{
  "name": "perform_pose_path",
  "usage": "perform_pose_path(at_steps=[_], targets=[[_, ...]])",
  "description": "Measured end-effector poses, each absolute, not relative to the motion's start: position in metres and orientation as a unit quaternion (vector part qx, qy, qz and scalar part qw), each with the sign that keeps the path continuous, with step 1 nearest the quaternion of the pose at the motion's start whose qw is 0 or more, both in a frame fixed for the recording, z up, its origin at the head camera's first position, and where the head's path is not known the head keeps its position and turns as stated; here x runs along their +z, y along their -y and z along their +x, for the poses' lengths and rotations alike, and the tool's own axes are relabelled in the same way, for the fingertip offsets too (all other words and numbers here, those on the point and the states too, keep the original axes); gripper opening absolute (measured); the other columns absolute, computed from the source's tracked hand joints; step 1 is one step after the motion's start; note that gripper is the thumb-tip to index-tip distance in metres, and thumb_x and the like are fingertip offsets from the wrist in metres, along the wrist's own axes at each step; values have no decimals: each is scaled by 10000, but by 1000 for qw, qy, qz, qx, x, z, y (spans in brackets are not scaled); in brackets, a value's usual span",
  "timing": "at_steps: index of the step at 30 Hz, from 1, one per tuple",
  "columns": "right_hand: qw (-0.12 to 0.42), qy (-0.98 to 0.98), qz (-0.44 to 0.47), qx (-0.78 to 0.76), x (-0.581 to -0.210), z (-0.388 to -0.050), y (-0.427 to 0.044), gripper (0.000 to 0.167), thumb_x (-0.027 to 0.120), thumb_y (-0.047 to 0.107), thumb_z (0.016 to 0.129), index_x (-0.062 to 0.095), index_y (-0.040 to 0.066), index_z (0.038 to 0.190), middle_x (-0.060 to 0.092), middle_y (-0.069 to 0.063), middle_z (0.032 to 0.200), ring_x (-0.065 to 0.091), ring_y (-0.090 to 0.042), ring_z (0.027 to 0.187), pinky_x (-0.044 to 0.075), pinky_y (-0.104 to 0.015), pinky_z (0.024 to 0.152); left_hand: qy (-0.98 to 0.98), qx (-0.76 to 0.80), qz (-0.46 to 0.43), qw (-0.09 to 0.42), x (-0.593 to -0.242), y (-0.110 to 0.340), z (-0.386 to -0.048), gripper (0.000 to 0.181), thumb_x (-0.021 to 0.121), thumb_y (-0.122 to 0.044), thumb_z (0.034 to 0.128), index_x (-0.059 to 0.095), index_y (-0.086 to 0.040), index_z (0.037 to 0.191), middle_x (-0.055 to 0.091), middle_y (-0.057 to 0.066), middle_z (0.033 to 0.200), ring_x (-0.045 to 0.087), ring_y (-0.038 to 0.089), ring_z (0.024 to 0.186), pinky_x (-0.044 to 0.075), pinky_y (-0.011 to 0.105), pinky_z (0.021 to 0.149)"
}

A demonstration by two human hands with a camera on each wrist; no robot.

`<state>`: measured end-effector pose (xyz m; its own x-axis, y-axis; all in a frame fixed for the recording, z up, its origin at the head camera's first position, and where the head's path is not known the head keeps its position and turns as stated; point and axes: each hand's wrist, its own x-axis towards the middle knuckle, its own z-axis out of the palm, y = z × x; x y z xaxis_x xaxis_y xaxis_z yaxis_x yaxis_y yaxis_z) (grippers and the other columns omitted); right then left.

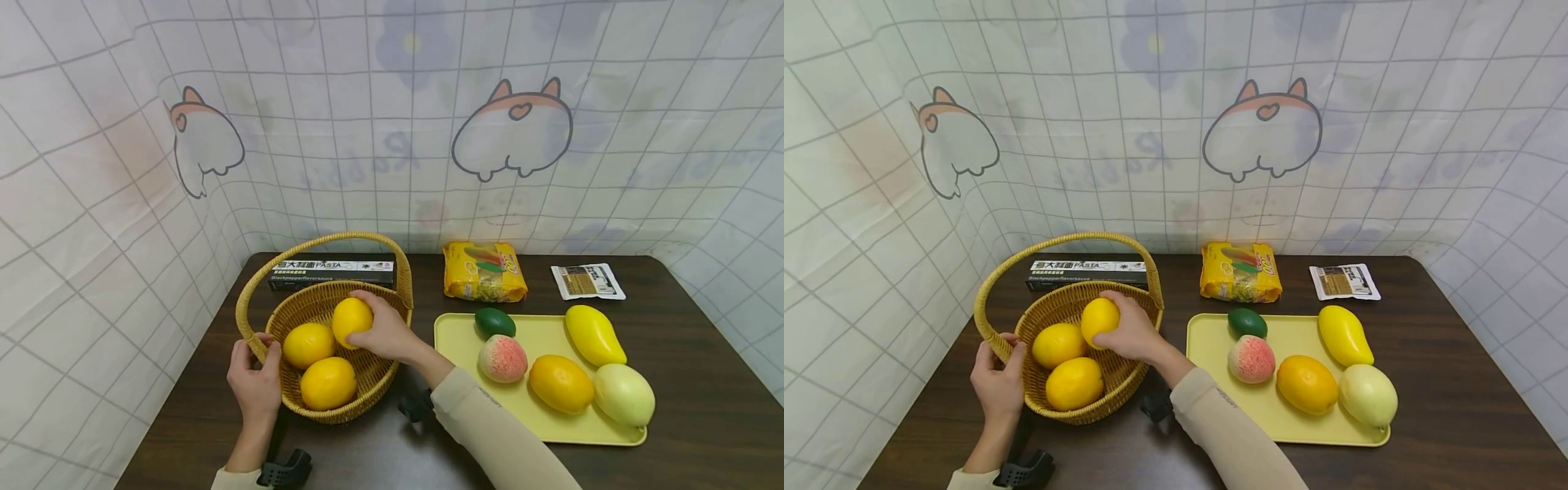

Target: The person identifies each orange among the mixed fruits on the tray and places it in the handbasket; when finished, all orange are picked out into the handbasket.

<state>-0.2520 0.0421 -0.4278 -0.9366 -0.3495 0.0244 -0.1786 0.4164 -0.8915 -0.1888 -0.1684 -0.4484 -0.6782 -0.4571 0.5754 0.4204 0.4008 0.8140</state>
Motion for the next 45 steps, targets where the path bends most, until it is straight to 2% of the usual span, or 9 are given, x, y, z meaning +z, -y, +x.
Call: perform_pose_path(at_steps=[8, 17, 27, 36, 45], targets=[[105, -851, -150, -492, -428, -256, -38, 805, 755, 217, 780, 373, 188, 1488, 461, -112, 1368, 535, -244, 1012, 475, -415, 823, 734, -551, 10, 396, -451, 170, -190, 107, 635, 103, 854, 627, 140, 954, 553, 258, 892, 526, 29, 794, 415, 155, 720], [105, -862, -128, -479, -431, -259, -31, 802, 769, 199, 771, 378, 150, 1470, 484, -133, 1336, 532, -254, 1008, 469, -425, 836, 733, -554, 10, 393, -451, 171, -189, 108, 643, 93, 855, 634, 135, 954, 556, 255, 887, 522, 24, 787, 414, 153, 706], [141, -865, -111, -468, -433, -262, -26, 838, 766, 210, 783, 331, 101, 1491, 513, -119, 1316, 544, -248, 1011, 474, -419, 853, 732, -555, 8, 395, -451, 171, -189, 109, 639, 104, 851, 634, 140, 954, 555, 256, 887, 530, 33, 792, 419, 151, 719], [137, -863, -104, -475, -433, -265, -26, 819, 738, 240, 849, 289, 119, 1523, 474, -121, 1406, 543, -285, 1105, 465, -451, 914, 734, -551, 7, 398, -449, 170, -191, 104, 632, 86, 858, 639, 133, 951, 552, 238, 885, 530, 41, 779, 419, 153, 706], [102, -873, -113, -464, -434, -259, -24, 811, 759, 251, 832, 331, 94, 1502, 458, -129, 1427, 536, -289, 1135, 461, -453, 916, 735, -538, 10, 414, -450, 169, -190, 92, 635, 107, 844, 643, 132, 932, 557, 264, 877, 526, 78, 803, 417, 145, 740]])
